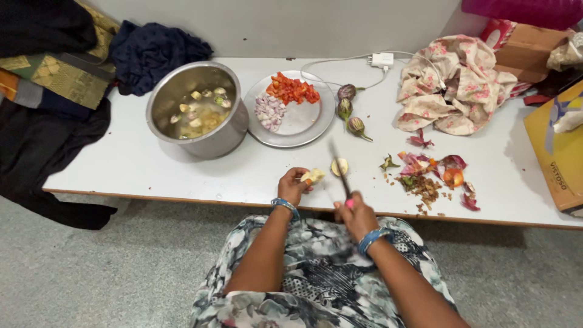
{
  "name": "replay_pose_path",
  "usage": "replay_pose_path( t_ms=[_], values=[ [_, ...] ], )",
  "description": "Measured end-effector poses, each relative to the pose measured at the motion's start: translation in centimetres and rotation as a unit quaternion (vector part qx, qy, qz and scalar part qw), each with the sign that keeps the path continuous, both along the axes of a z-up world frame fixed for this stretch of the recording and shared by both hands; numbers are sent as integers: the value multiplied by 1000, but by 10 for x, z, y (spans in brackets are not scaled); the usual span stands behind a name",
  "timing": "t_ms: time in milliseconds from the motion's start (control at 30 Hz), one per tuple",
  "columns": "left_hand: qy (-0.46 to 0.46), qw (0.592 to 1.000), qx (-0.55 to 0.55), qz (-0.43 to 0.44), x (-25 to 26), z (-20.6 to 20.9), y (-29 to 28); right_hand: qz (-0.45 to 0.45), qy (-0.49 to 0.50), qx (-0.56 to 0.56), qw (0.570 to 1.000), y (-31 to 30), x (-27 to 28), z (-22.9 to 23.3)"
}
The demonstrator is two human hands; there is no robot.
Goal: The person cuts an eggplant and a tomato with a knife on a white surface and puts the pieces into a metal bowl containing water and potatoes.
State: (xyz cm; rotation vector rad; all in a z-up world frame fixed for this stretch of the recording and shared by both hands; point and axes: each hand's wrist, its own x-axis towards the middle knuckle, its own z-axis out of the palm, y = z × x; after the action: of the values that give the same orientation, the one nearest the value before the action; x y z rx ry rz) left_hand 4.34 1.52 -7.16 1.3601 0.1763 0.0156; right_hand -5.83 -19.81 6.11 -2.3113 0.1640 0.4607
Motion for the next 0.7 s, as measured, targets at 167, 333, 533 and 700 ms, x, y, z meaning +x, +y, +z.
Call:
replay_pose_path(
  t_ms=[167,333,533,700],
  values=[
    [-27,972,-137,-189,-26,33,-31,-133,-58,439,887,-25,33,-13],
    [-44,967,-84,-237,-35,54,-49,-121,-99,425,892,-23,35,-25],
    [33,941,-252,-222,-50,75,-51,-154,-80,559,811,-17,33,-33],
    [30,908,-383,-168,-55,78,-66,-211,-87,635,738,-8,31,-30]
  ],
)
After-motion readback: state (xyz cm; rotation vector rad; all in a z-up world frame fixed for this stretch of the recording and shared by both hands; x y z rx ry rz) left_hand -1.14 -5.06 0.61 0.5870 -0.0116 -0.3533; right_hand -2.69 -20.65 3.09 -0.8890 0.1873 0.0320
